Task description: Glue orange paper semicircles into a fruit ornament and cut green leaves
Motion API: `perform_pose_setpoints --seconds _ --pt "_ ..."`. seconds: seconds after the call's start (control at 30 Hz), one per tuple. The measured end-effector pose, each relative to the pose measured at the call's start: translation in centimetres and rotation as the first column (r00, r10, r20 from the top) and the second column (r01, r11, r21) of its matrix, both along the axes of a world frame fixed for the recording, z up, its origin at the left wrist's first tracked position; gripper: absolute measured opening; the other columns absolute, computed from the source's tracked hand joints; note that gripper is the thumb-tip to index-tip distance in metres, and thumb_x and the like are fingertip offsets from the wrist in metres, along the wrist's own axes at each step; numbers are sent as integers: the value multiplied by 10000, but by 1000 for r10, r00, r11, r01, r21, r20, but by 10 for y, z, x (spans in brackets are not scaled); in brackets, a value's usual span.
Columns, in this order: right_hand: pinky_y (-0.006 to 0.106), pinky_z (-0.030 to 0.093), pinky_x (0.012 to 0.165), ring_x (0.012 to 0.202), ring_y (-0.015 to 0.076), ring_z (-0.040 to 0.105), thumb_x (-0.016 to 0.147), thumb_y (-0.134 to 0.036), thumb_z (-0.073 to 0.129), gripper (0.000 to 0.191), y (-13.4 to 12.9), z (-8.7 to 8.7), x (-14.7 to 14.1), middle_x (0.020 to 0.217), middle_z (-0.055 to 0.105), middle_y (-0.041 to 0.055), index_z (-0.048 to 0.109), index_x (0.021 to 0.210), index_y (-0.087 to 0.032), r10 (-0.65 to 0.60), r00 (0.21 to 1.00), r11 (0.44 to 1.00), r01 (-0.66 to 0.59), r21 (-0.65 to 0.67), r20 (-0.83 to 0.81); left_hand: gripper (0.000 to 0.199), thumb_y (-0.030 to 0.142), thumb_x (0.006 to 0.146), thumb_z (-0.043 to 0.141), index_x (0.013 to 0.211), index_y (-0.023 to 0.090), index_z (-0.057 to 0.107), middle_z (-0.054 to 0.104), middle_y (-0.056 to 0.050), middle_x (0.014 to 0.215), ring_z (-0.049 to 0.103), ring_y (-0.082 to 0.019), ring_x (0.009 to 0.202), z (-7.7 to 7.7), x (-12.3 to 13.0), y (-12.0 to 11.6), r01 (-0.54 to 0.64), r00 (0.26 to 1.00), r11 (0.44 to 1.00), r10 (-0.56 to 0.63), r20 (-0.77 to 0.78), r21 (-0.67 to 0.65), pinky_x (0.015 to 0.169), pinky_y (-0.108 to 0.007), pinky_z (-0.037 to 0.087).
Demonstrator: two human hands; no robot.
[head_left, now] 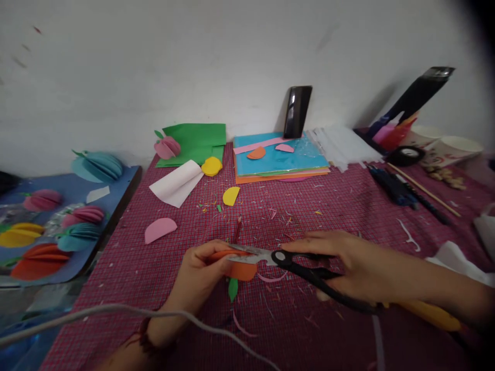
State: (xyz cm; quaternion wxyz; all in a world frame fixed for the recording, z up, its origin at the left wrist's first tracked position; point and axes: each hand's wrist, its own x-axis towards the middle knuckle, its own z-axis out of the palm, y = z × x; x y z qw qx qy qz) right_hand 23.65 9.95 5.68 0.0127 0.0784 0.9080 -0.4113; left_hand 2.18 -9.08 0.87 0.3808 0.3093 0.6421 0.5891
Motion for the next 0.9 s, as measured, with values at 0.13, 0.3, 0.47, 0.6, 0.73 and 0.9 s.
perform_pose_setpoints --seconds 0.13,0.3,0.47,0.6,0.73,0.9 --pt "225 504 681 830 159 660 744 -128 658 666 2 1 0 1033 709 -8 538 1356 -362 37 999 996 -34 -79 32 67 246 698 731 732 218 781 723 -61 799 653 -183 745 -2 -1 1 26 999 999 -25 -49 21 665 -274 512" --pt "247 509 735 886 172 656 750 -132 653 659 3 0 2 1088 698 -1 540 1351 -379 21 1000 998 -20 -56 17 106 235 762 675 755 222 780 712 -73 816 648 -199 804 -5 -3 2 83 995 994 -78 -65 74 741 -313 508" --pt "228 498 681 810 158 645 762 -150 643 552 2 3 2 1002 700 -4 598 1271 -359 24 999 999 -23 -27 34 61 233 734 715 753 241 772 717 -39 800 647 -162 743 -7 -2 4 7 999 997 -4 -34 74 678 -261 498" --pt "220 482 650 788 152 636 757 -127 629 573 1 3 1 981 698 -11 596 1275 -371 22 999 1000 -21 -7 50 19 234 718 740 716 228 759 720 -29 781 645 -144 713 -5 0 5 -35 999 999 35 -1 22 651 -231 490" --pt "225 479 659 808 157 640 764 -146 639 608 2 1 1 1008 694 2 565 1326 -367 13 1000 1000 -13 10 28 24 230 696 749 706 213 762 719 -35 776 636 -142 705 -5 1 4 -43 999 999 43 25 -4 639 -226 489" --pt "214 469 627 767 143 636 760 -139 646 566 2 -1 -1 923 697 -10 597 1291 -332 55 998 996 -53 -76 19 68 264 665 762 695 203 764 705 -46 738 616 -148 638 -9 2 3 -38 992 999 39 118 -8 573 -247 490"
